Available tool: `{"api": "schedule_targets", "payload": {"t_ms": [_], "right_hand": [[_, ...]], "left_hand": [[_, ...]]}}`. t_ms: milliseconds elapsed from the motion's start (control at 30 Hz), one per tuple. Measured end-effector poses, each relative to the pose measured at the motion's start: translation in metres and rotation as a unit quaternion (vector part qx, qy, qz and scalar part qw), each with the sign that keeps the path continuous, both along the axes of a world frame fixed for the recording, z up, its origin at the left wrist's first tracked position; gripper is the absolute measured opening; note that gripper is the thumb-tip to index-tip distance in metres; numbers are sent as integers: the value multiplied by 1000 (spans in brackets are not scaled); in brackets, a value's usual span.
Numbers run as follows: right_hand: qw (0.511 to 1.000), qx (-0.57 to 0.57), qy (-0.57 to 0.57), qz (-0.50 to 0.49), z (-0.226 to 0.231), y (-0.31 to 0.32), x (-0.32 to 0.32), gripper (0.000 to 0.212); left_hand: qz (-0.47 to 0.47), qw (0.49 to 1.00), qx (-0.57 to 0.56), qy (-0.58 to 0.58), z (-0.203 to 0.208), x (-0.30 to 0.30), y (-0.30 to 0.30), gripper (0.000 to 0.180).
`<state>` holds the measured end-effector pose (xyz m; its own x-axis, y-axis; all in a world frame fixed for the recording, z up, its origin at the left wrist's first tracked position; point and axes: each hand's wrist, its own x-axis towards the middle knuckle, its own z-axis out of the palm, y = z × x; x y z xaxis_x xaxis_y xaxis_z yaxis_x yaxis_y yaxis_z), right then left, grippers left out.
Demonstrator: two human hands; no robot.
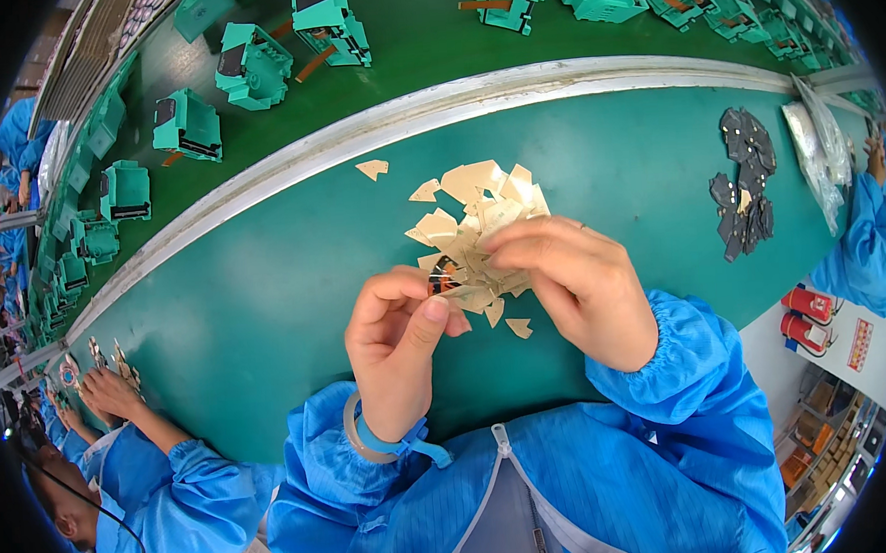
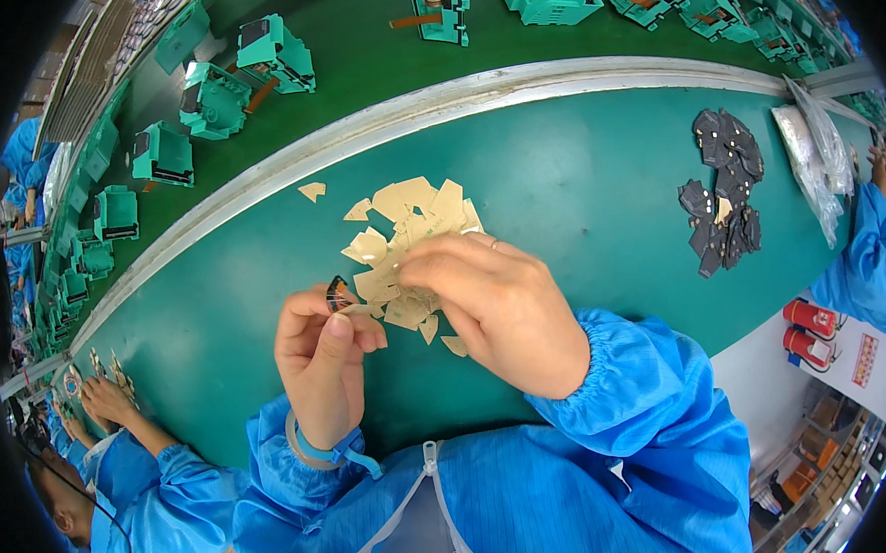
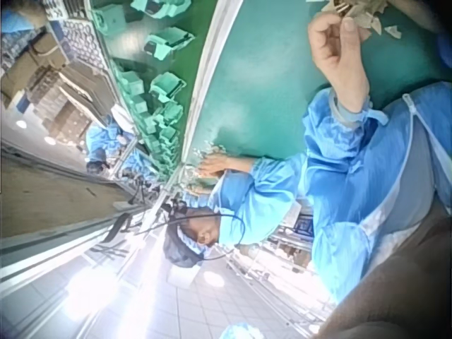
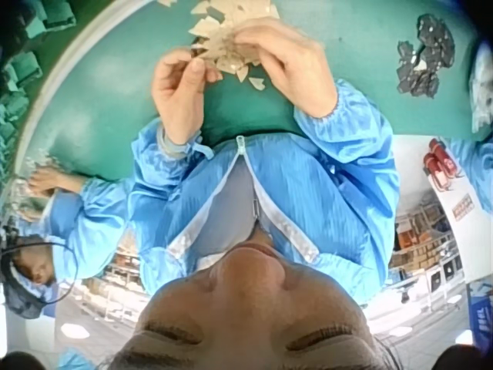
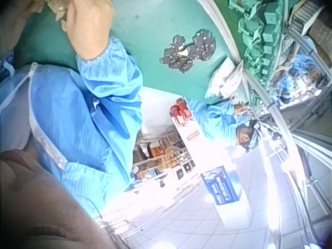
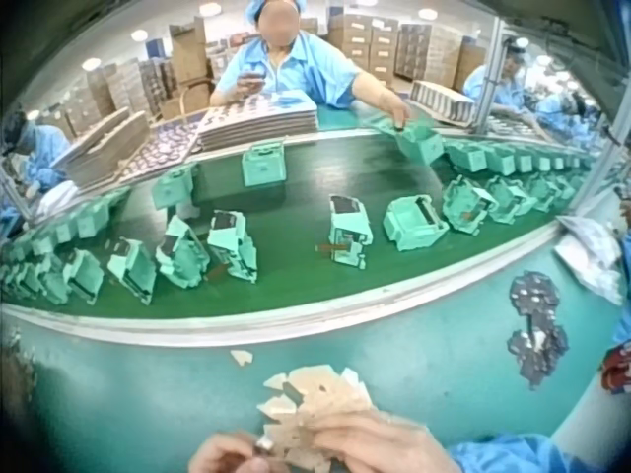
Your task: The person assembles small electronic or mechanical components by hand, fitting plastic housings and internal parts together at a factory workbench.
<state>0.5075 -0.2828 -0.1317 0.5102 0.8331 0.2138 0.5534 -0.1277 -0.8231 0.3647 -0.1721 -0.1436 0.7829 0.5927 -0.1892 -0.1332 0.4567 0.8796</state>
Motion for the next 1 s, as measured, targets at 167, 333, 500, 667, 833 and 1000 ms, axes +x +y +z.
{"api": "schedule_targets", "payload": {"t_ms": [167,333,500,667,833,1000], "right_hand": [[963,74,259,5,10,1,-12,11],[938,-4,346,-5,11,-5,-6,12],[986,22,164,25,6,-2,-3,13],[989,25,140,27,6,2,-6,15],[999,13,36,24,11,-2,-8,22],[996,8,77,34,8,-2,-11,21]], "left_hand": [[-50,998,-40,-5,-5,2,-5,11],[-98,994,-45,-9,0,5,-5,25],[-117,992,-50,0,-2,2,5,22],[-116,993,2,5,-4,-2,6,13],[-57,976,209,39,-3,1,4,16],[-55,958,277,57,2,3,3,16]]}}
